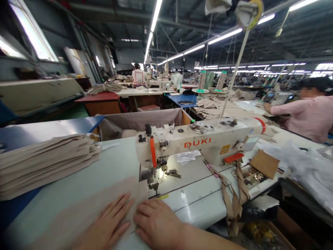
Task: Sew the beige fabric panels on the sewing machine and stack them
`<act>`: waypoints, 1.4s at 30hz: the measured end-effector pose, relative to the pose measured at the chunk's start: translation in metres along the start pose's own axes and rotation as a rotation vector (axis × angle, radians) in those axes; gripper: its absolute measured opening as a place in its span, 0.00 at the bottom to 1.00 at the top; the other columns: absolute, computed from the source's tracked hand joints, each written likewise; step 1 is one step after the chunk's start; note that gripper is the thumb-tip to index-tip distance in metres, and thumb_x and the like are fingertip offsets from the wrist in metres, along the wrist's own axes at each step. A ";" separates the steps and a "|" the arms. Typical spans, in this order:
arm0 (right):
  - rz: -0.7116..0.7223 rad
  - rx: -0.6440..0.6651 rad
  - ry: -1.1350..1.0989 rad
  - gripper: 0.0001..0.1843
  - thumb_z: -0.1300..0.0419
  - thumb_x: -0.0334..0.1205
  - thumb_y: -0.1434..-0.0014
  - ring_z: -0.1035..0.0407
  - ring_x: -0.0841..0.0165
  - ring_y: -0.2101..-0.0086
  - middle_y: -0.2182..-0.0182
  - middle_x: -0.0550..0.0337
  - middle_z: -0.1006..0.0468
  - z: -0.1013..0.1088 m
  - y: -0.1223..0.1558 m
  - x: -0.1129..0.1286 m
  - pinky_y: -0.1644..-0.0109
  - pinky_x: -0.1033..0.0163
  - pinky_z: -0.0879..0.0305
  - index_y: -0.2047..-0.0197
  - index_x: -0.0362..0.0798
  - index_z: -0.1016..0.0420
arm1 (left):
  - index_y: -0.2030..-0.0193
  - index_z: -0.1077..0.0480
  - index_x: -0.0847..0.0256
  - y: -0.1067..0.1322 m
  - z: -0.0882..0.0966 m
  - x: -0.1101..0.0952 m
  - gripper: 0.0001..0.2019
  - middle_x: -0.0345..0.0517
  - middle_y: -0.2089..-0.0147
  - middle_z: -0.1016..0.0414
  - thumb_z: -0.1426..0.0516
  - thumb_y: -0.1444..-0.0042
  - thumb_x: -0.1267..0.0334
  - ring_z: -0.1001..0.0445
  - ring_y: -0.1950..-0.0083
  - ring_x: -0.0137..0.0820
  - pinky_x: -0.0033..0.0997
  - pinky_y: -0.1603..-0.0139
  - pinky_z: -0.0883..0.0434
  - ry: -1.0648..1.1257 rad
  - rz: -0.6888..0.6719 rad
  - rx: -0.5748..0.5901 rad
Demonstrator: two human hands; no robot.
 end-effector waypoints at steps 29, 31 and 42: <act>-0.578 -0.190 0.354 0.09 0.44 0.30 0.37 0.30 0.63 0.62 0.65 0.55 0.22 0.094 0.041 -0.126 0.58 0.62 0.37 0.66 0.46 0.23 | 0.32 0.44 0.51 -0.028 -0.019 0.003 0.27 0.48 0.31 0.40 0.53 0.36 0.49 0.38 0.33 0.42 0.49 0.35 0.41 0.055 -0.030 -0.094; -0.474 -0.209 0.326 0.08 0.43 0.30 0.38 0.31 0.64 0.64 0.67 0.56 0.23 0.082 0.038 -0.100 0.60 0.62 0.38 0.66 0.47 0.23 | 0.32 0.43 0.53 -0.024 -0.014 -0.001 0.26 0.50 0.31 0.40 0.53 0.36 0.52 0.39 0.33 0.42 0.49 0.33 0.44 0.109 -0.034 -0.199; -0.202 -0.204 0.144 0.07 0.40 0.30 0.40 0.34 0.65 0.66 0.71 0.59 0.26 0.017 -0.024 -0.017 0.61 0.62 0.38 0.70 0.47 0.25 | 0.45 0.33 0.65 -0.041 0.025 -0.029 0.28 0.46 0.64 0.21 0.42 0.52 0.54 0.22 0.64 0.37 0.39 0.59 0.25 1.294 0.595 -0.104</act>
Point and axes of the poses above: each hand's wrist, its own y-axis away from the middle knuckle, its own z-axis out of the back of the hand, x = y × z, the point moved 3 cm from there along -y, towards the middle knuckle
